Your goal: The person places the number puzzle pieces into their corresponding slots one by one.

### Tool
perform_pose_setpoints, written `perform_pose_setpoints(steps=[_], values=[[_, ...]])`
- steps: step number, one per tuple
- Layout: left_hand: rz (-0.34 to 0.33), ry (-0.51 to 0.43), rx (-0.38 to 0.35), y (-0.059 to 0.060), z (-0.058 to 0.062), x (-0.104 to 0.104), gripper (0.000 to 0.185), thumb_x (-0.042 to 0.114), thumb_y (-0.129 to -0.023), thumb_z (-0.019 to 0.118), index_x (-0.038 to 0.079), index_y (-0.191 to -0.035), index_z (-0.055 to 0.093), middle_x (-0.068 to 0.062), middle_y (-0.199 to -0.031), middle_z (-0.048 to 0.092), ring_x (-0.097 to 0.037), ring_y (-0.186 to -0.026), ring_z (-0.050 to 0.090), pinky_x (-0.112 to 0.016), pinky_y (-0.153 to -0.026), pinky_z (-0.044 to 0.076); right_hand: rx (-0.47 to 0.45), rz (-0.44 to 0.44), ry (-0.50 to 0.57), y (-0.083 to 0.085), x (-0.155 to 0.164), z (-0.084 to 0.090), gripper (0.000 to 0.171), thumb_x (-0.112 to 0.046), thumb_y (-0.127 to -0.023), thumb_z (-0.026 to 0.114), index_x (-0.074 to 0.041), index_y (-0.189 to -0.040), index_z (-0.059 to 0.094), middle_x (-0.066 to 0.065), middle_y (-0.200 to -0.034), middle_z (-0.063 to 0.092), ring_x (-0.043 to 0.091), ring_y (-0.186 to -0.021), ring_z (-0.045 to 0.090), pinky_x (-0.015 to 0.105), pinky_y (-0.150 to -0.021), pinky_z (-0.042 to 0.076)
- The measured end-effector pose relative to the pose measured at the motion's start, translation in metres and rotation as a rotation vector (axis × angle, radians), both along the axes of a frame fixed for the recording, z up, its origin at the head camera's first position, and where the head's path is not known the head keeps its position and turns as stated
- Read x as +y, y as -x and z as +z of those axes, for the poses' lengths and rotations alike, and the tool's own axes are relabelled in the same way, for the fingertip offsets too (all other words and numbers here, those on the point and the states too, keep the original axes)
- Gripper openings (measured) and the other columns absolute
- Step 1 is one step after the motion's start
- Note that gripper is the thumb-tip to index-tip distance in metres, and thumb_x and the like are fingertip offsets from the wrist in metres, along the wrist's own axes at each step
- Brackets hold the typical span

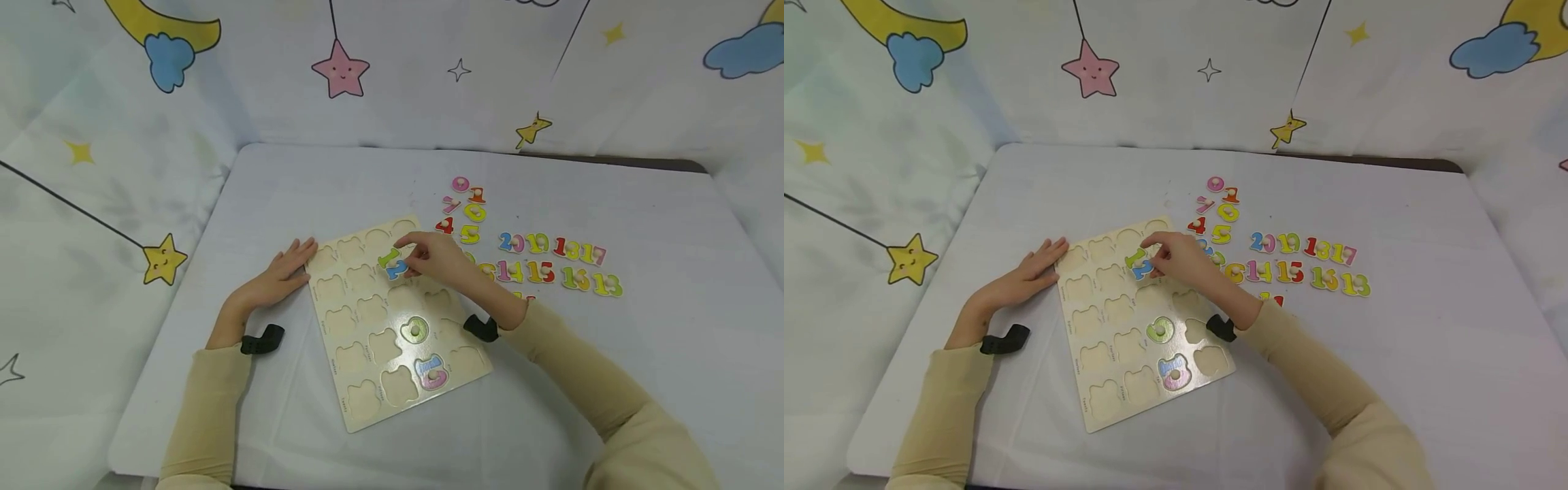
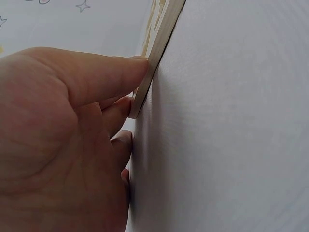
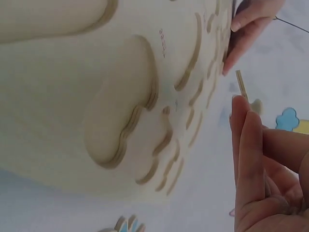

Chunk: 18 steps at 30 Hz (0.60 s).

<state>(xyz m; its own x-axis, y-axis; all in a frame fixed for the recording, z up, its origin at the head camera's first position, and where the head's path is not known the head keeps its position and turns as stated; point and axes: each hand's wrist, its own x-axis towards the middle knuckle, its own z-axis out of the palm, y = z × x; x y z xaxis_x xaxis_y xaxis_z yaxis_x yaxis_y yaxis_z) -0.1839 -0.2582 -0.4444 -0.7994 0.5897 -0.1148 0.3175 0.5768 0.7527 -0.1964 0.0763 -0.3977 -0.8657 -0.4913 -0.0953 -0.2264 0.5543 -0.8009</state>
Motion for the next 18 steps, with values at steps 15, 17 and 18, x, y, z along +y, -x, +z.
perform_pose_setpoints(steps=[15,17,18], values=[[0.01,0.004,-0.002,0.001,-0.002,0.001,0.058,0.011,-0.1,0.044,-0.003,-0.148,0.013,-0.02,-0.153,0.005,-0.033,-0.138,-0.009,-0.049,-0.107,-0.01,-0.02,0.091,-0.119,0.005,-0.052,-0.019,0.031,-0.003,-0.089,0.059,-0.005,-0.119,0.063,0.0,-0.067,0.063,0.012,-0.057,0.061,0.019,-0.05,0.04],[0.012,0.003,-0.004,0.0,-0.001,0.001,0.058,0.011,-0.1,0.044,-0.003,-0.148,0.014,-0.02,-0.153,0.006,-0.033,-0.138,-0.009,-0.05,-0.107,-0.01,-0.022,0.085,-0.126,0.004,-0.056,-0.02,0.03,-0.004,-0.089,0.059,-0.005,-0.119,0.062,-0.001,-0.067,0.063,0.011,-0.057,0.061,0.019,-0.05,0.04],[0.013,0.004,-0.004,0.0,-0.001,0.001,0.058,0.011,-0.1,0.044,-0.003,-0.148,0.014,-0.021,-0.153,0.006,-0.034,-0.138,-0.009,-0.05,-0.107,-0.01,-0.025,0.08,-0.126,0.003,-0.058,-0.02,0.03,-0.004,-0.089,0.059,-0.005,-0.119,0.062,0.0,-0.067,0.062,0.01,-0.056,0.061,0.019,-0.049,0.04]])
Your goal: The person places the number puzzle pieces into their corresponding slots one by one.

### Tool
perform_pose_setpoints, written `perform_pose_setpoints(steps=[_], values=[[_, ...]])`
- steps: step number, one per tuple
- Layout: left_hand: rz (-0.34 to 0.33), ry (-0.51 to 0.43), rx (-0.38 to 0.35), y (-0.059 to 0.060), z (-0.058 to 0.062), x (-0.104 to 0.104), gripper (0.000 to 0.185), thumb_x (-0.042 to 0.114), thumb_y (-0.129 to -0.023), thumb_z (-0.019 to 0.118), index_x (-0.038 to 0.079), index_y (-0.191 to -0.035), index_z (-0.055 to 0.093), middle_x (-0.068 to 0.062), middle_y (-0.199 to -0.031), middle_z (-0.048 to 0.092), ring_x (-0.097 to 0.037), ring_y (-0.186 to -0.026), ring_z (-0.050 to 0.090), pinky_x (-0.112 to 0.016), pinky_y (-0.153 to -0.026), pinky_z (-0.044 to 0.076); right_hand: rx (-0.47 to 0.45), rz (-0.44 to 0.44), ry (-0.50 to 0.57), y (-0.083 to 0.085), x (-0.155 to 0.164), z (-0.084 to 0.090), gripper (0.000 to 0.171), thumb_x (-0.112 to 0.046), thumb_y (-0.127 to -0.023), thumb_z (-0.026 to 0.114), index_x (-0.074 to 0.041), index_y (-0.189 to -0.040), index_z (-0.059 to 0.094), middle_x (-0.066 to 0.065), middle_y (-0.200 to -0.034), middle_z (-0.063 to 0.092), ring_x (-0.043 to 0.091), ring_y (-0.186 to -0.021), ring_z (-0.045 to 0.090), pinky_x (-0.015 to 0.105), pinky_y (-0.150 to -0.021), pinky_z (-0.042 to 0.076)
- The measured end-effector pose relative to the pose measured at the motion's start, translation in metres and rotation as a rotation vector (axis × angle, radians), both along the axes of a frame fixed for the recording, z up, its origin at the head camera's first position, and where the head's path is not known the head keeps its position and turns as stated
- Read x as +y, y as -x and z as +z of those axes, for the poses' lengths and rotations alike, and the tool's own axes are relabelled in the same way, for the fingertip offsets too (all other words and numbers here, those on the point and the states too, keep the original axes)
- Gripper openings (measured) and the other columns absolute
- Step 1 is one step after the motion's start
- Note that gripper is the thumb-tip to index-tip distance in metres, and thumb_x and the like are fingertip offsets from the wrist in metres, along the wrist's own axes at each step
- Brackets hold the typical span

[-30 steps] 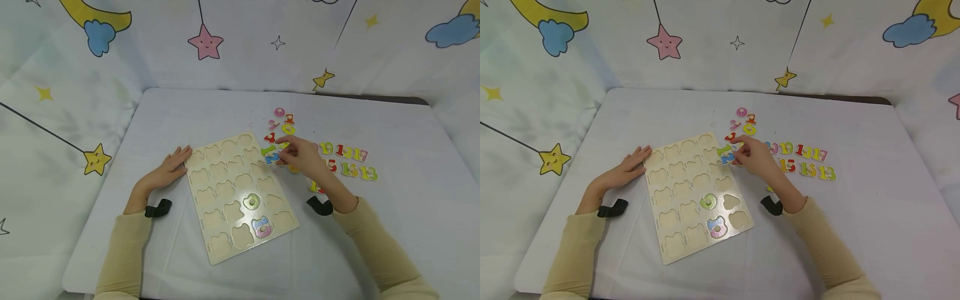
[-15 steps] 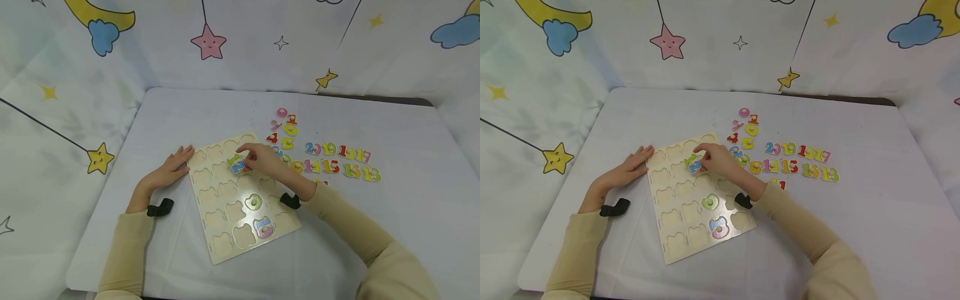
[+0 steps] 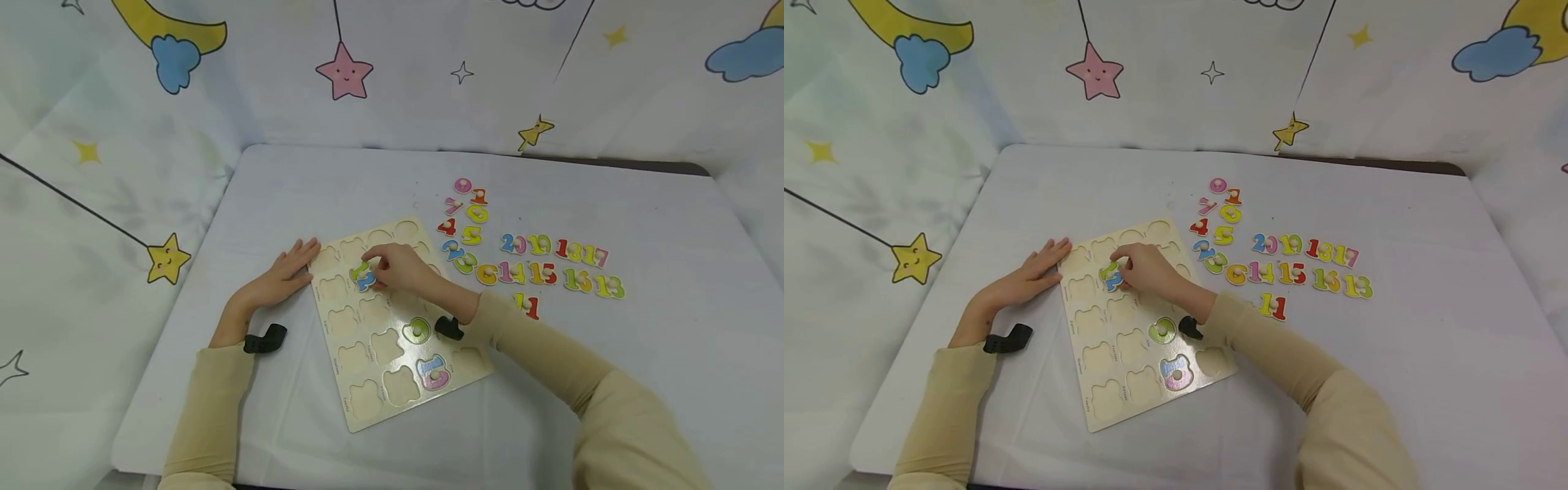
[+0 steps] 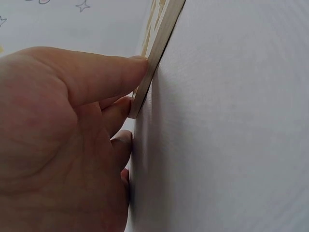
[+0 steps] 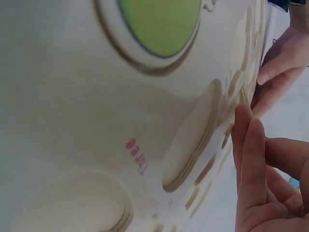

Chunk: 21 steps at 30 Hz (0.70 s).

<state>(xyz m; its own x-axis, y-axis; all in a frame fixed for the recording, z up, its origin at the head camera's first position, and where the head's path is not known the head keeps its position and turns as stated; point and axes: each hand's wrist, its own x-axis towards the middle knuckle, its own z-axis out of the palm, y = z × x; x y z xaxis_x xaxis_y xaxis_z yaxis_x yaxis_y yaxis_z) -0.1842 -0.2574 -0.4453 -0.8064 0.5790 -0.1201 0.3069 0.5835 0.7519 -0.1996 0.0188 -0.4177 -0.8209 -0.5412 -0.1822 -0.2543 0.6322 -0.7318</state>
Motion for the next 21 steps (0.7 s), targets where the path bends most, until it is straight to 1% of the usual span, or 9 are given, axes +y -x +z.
perform_pose_setpoints(steps=[5,13,17,21], values=[[0.001,0.008,-0.001,0.0009,-0.0007,0.0005,0.058,0.011,-0.1,0.043,-0.002,-0.148,0.014,-0.02,-0.153,0.005,-0.033,-0.138,-0.009,-0.05,-0.107,-0.01,-0.014,-0.042,0.013,-0.0031,-0.0027,-0.0008,0.028,-0.004,-0.09,0.059,-0.004,-0.118,0.062,0.003,-0.068,0.062,0.012,-0.057,0.062,0.019,-0.047,0.039],[0.001,0.012,0.006,0.001,-0.0015,-0.0007,0.058,0.011,-0.1,0.044,-0.003,-0.148,0.014,-0.02,-0.153,0.005,-0.034,-0.138,-0.008,-0.051,-0.107,-0.01,-0.025,-0.068,0.038,-0.0081,-0.0079,-0.0006,0.027,0.0,-0.089,0.057,-0.003,-0.116,0.061,0.005,-0.067,0.062,0.012,-0.058,0.063,0.019,-0.046,0.037],[0.003,0.018,0.006,0.0012,-0.0025,-0.0008,0.058,0.011,-0.1,0.044,-0.002,-0.148,0.014,-0.019,-0.153,0.005,-0.033,-0.138,-0.008,-0.05,-0.107,-0.01,-0.029,-0.064,0.031,-0.0098,-0.0099,0.0006,0.027,0.0,-0.09,0.057,-0.003,-0.116,0.06,0.006,-0.067,0.061,0.013,-0.058,0.063,0.019,-0.047,0.037],[0.004,0.018,0.009,0.0011,-0.0023,0.0005,0.058,0.011,-0.1,0.044,-0.001,-0.148,0.014,-0.019,-0.153,0.005,-0.033,-0.138,-0.008,-0.05,-0.107,-0.01,-0.001,-0.047,-0.001,-0.009,-0.0099,0.0002,0.024,-0.001,-0.09,0.058,-0.002,-0.114,0.06,0.004,-0.065,0.061,0.011,-0.057,0.062,0.019,-0.047,0.037]])
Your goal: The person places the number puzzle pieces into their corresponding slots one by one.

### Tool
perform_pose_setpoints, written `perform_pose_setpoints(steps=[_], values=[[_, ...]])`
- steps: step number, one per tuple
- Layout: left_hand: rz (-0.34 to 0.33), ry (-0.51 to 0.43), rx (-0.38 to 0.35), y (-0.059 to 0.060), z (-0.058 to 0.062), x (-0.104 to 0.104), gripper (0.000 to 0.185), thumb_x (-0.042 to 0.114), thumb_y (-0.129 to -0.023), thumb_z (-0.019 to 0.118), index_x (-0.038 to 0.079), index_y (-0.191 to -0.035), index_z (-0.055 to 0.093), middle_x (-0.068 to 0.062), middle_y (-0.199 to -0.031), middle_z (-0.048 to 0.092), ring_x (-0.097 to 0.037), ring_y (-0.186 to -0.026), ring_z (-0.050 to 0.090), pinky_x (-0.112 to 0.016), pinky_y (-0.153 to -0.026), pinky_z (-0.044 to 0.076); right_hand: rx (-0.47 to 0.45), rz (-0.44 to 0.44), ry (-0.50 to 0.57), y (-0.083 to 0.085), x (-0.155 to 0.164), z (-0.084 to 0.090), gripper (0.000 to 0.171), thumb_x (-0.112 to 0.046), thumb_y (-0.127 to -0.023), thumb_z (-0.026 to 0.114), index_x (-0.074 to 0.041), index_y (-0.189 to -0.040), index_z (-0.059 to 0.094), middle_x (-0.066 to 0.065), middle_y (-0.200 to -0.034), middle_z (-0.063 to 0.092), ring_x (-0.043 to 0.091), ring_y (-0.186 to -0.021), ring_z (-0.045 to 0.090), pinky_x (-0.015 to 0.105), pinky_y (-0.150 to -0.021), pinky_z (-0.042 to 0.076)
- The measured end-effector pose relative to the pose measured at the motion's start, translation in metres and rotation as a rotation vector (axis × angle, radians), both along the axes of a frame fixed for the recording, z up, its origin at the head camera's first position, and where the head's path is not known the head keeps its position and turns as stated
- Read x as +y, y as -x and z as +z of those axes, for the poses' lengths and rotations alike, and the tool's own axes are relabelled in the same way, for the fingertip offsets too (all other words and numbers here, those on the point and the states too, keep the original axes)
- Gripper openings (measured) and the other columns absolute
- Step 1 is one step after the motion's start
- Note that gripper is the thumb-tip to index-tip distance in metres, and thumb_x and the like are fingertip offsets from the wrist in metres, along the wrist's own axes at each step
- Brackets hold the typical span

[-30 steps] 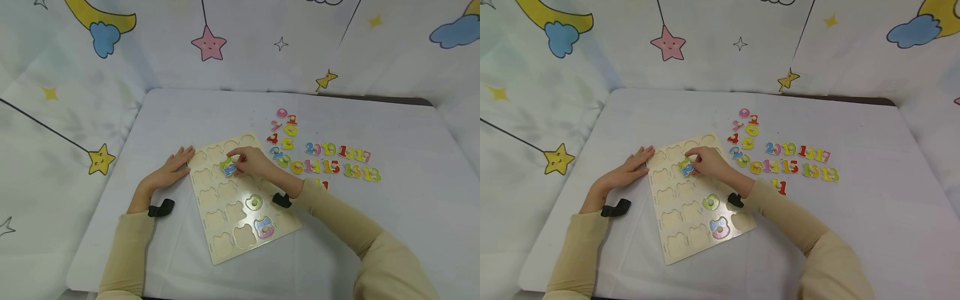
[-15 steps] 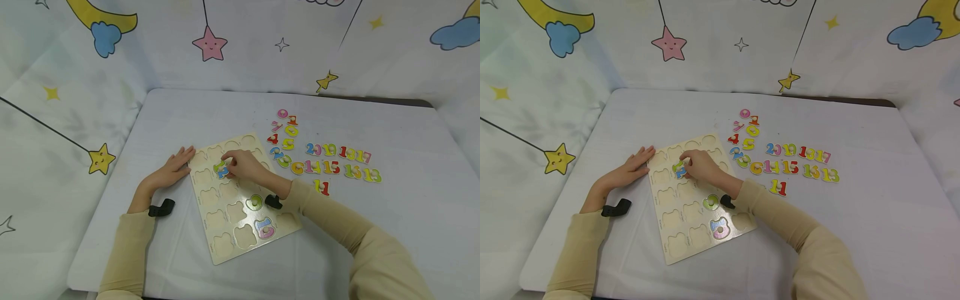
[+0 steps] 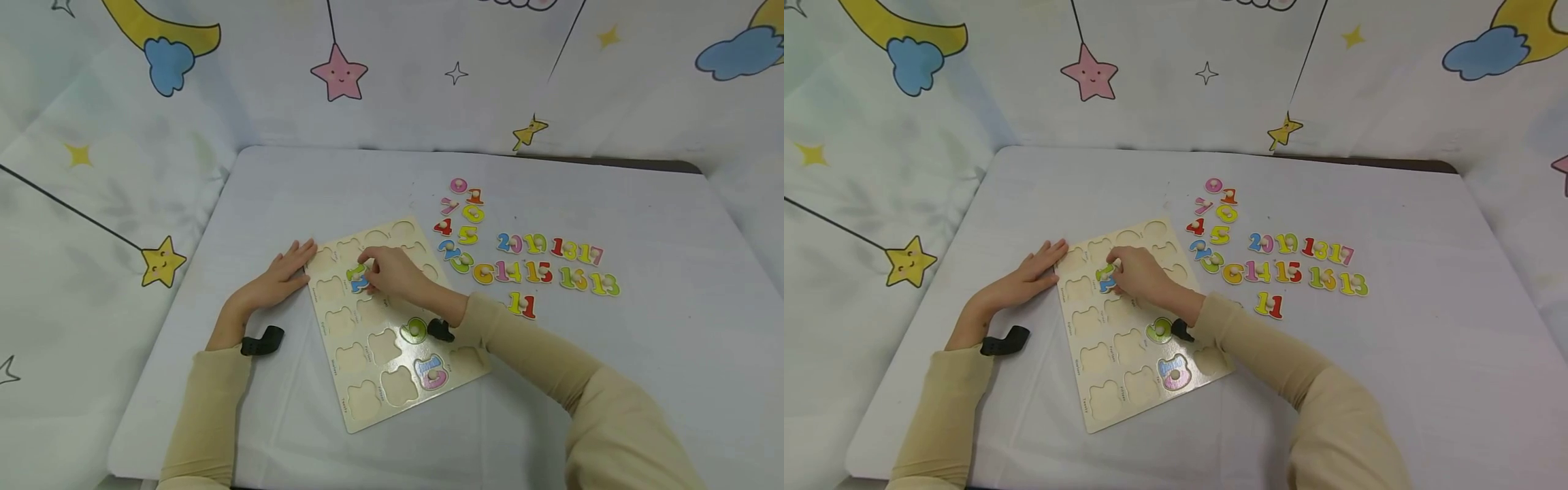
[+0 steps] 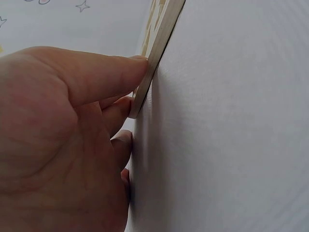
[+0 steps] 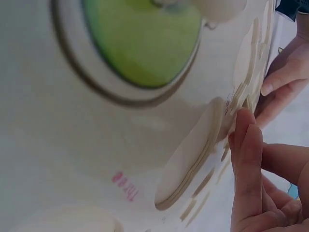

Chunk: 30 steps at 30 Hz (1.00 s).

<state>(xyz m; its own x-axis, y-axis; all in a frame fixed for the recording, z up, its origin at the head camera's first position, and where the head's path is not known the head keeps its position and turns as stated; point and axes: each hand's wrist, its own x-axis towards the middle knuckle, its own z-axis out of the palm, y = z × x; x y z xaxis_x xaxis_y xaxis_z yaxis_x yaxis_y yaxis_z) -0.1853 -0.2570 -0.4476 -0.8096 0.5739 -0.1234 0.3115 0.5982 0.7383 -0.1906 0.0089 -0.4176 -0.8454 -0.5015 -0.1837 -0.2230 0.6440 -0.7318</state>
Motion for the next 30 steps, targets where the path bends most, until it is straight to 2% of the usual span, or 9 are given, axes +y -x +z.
perform_pose_setpoints(steps=[5,11,16,30], values=[[0.001,-0.007,-0.001,-0.0006,0.0009,0.0001,0.058,0.012,-0.1,0.044,-0.002,-0.148,0.014,-0.019,-0.153,0.006,-0.034,-0.138,-0.008,-0.05,-0.107,-0.01,0.029,0.033,-0.084,0.0046,-0.0016,-0.0011,0.023,-0.005,-0.09,0.061,-0.002,-0.112,0.06,0.001,-0.063,0.06,0.011,-0.054,0.06,0.02,-0.048,0.037],[-0.003,-0.014,-0.006,-0.0013,0.0024,0.0006,0.058,0.012,-0.1,0.043,-0.002,-0.148,0.013,-0.019,-0.153,0.005,-0.034,-0.138,-0.008,-0.05,-0.107,-0.01,-0.013,0.07,-0.139,0.0099,-0.0019,-0.001,0.024,-0.01,-0.091,0.062,-0.003,-0.112,0.053,0.001,-0.064,0.059,0.015,-0.053,0.056,0.024,-0.053,0.041],[-0.002,-0.016,0.002,-0.0013,0.0013,0.0,0.059,0.012,-0.1,0.044,-0.002,-0.148,0.013,-0.019,-0.153,0.005,-0.034,-0.138,-0.008,-0.05,-0.107,-0.01,-0.011,0.082,-0.147,0.0096,-0.0001,-0.0018,0.027,-0.015,-0.091,0.064,-0.004,-0.109,0.047,0.001,-0.062,0.056,0.014,-0.049,0.054,0.026,-0.055,0.042],[-0.007,-0.011,-0.004,-0.0017,0.0029,0.0002,0.058,0.011,-0.1,0.044,-0.004,-0.148,0.013,-0.02,-0.153,0.005,-0.034,-0.138,-0.009,-0.051,-0.107,-0.01,-0.013,0.077,-0.114,0.0065,0.0011,-0.0083,0.03,-0.021,-0.092,0.062,-0.006,-0.112,0.045,0.002,-0.06,0.058,0.015,-0.049,0.052,0.023,-0.048,0.037]])
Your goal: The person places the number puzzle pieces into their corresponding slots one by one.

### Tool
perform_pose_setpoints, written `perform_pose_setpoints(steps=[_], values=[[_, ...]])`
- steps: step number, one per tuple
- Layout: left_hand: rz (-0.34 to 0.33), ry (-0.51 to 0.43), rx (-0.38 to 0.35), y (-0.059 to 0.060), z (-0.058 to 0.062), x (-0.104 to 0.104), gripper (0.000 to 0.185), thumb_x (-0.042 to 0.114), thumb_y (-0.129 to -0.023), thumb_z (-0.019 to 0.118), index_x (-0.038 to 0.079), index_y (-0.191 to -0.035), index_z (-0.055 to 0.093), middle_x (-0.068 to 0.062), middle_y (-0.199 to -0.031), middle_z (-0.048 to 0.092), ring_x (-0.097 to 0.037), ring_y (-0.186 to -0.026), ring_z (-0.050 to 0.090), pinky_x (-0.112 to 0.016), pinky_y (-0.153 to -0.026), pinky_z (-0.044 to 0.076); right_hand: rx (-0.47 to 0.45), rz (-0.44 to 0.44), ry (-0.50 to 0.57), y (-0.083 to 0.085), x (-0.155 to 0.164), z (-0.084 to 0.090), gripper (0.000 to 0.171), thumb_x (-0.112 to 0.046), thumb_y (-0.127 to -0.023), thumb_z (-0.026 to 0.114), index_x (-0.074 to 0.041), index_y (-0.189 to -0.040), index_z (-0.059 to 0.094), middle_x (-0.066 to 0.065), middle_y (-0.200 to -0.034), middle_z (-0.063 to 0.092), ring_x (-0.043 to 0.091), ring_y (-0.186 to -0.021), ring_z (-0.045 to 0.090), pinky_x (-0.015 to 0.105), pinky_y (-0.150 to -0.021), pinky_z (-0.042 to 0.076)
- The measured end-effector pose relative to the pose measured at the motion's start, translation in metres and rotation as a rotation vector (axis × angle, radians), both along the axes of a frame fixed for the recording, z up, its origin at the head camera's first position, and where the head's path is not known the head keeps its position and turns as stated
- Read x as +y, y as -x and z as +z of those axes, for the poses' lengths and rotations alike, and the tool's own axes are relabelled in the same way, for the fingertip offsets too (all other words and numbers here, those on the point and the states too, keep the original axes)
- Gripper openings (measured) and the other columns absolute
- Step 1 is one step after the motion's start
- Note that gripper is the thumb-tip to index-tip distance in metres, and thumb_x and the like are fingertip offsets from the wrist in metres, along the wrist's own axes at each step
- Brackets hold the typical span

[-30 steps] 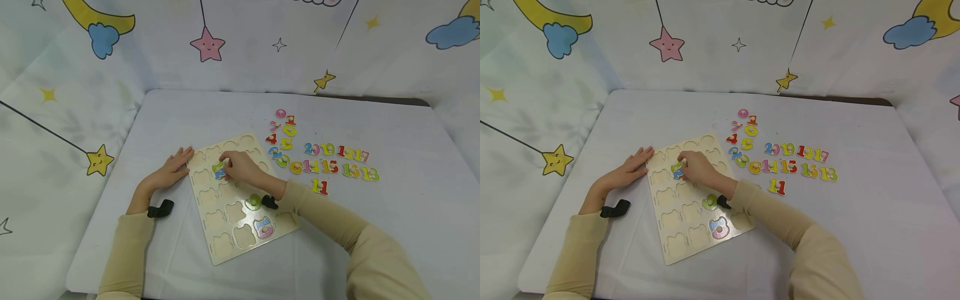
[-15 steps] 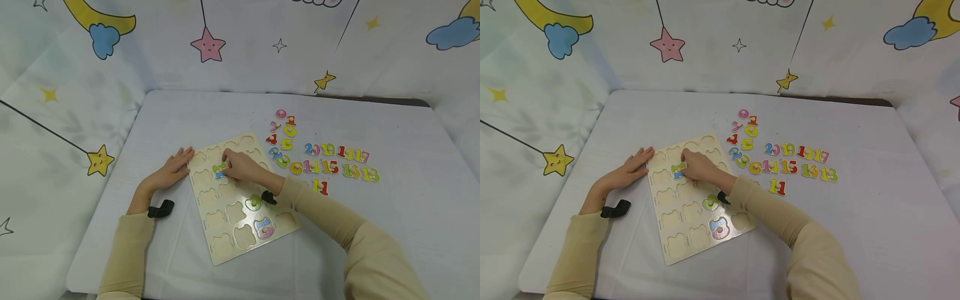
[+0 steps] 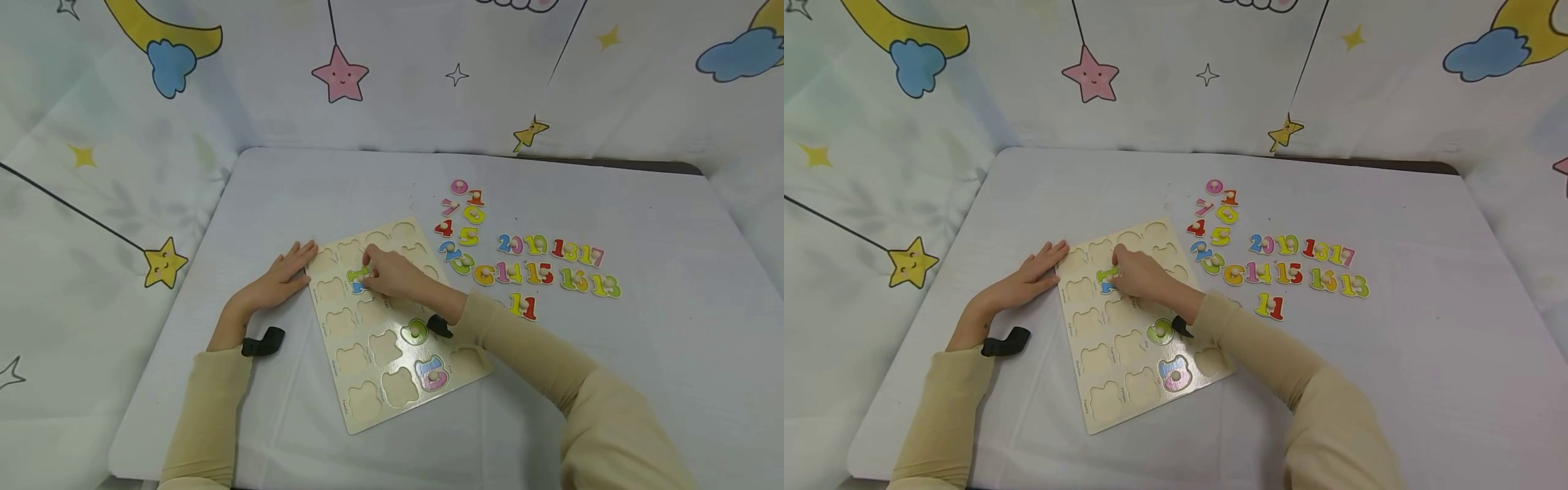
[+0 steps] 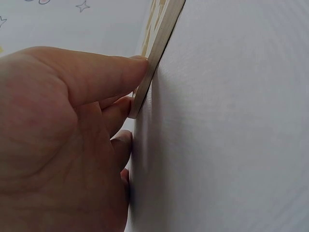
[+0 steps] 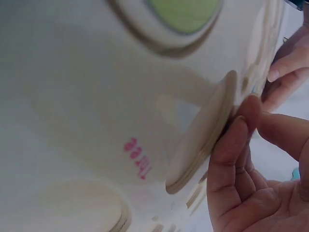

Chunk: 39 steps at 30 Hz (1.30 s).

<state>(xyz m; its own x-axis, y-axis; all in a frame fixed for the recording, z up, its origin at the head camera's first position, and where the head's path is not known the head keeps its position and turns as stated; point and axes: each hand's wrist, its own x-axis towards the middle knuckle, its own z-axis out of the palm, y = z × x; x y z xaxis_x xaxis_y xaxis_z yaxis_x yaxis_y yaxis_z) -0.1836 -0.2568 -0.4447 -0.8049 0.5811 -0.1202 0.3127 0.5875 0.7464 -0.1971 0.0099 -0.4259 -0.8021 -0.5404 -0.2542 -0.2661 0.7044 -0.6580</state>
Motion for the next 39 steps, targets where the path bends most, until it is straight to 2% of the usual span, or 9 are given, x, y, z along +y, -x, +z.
perform_pose_setpoints(steps=[8,16,20,24,28,32,39], values=[[0.006,0.009,0.006,0.001,0.0,-0.001,0.059,0.01,-0.1,0.044,-0.003,-0.148,0.013,-0.02,-0.153,0.005,-0.034,-0.138,-0.009,-0.051,-0.106,-0.01,0.059,0.012,0.07,-0.015,0.029,0.018,0.03,-0.019,-0.092,0.062,-0.005,-0.117,0.051,-0.001,-0.074,0.058,0.014,-0.061,0.052,0.024,-0.054,0.043],[0.01,0.005,0.019,0.002,0.002,-0.004,0.059,0.011,-0.1,0.044,-0.003,-0.148,0.013,-0.021,-0.153,0.005,-0.035,-0.138,-0.008,-0.051,-0.106,-0.01,0.16,-0.067,0.109,-0.035,0.087,0.042,0.018,-0.014,-0.091,0.061,-0.005,-0.107,0.06,0.0,-0.077,0.059,0.016,-0.069,0.053,0.029,-0.06,0.046],[0.011,0.003,0.021,0.001,0.003,-0.005,0.059,0.01,-0.1,0.044,-0.003,-0.148,0.013,-0.021,-0.153,0.005,-0.036,-0.138,-0.008,-0.052,-0.106,-0.009,0.2,-0.129,0.046,-0.041,0.125,0.045,0.017,-0.01,-0.091,0.062,-0.005,-0.107,0.062,0.002,-0.083,0.061,0.019,-0.077,0.054,0.032,-0.065,0.048],[0.008,-0.009,0.028,0.003,0.005,-0.003,0.059,0.01,-0.1,0.045,-0.003,-0.148,0.014,-0.02,-0.153,0.006,-0.035,-0.138,-0.008,-0.052,-0.106,-0.009,0.221,-0.233,-0.084,-0.046,0.17,0.047,0.021,-0.01,-0.09,0.064,-0.005,-0.11,0.063,0.004,-0.091,0.061,0.022,-0.084,0.054,0.036,-0.07,0.048],[-0.001,-0.012,0.026,0.004,0.006,-0.001,0.058,0.01,-0.1,0.045,-0.003,-0.148,0.014,-0.021,-0.153,0.006,-0.035,-0.138,-0.008,-0.052,-0.106,-0.009,0.2,-0.274,-0.191,-0.054,0.207,0.046,0.026,-0.012,-0.088,0.066,-0.002,-0.112,0.061,0.009,-0.098,0.061,0.027,-0.089,0.054,0.042,-0.073,0.05],[0.006,-0.015,0.024,0.001,0.005,0.001,0.058,0.01,-0.1,0.045,-0.004,-0.147,0.015,-0.022,-0.153,0.007,-0.036,-0.138,-0.007,-0.052,-0.107,-0.008,0.187,-0.247,-0.216,-0.062,0.226,0.043,0.03,-0.011,-0.085,0.069,0.0,-0.112,0.06,0.012,-0.103,0.061,0.03,-0.093,0.054,0.046,-0.077,0.048],[0.009,-0.01,0.022,-0.006,0.001,0.002,0.058,0.01,-0.099,0.045,-0.006,-0.146,0.016,-0.023,-0.152,0.008,-0.038,-0.138,-0.006,-0.053,-0.106,-0.008,0.14,-0.234,-0.21,-0.072,0.234,0.026,0.038,-0.013,-0.079,0.076,-0.002,-0.11,0.059,0.008,-0.101,0.057,0.028,-0.092,0.053,0.043,-0.074,0.049]])
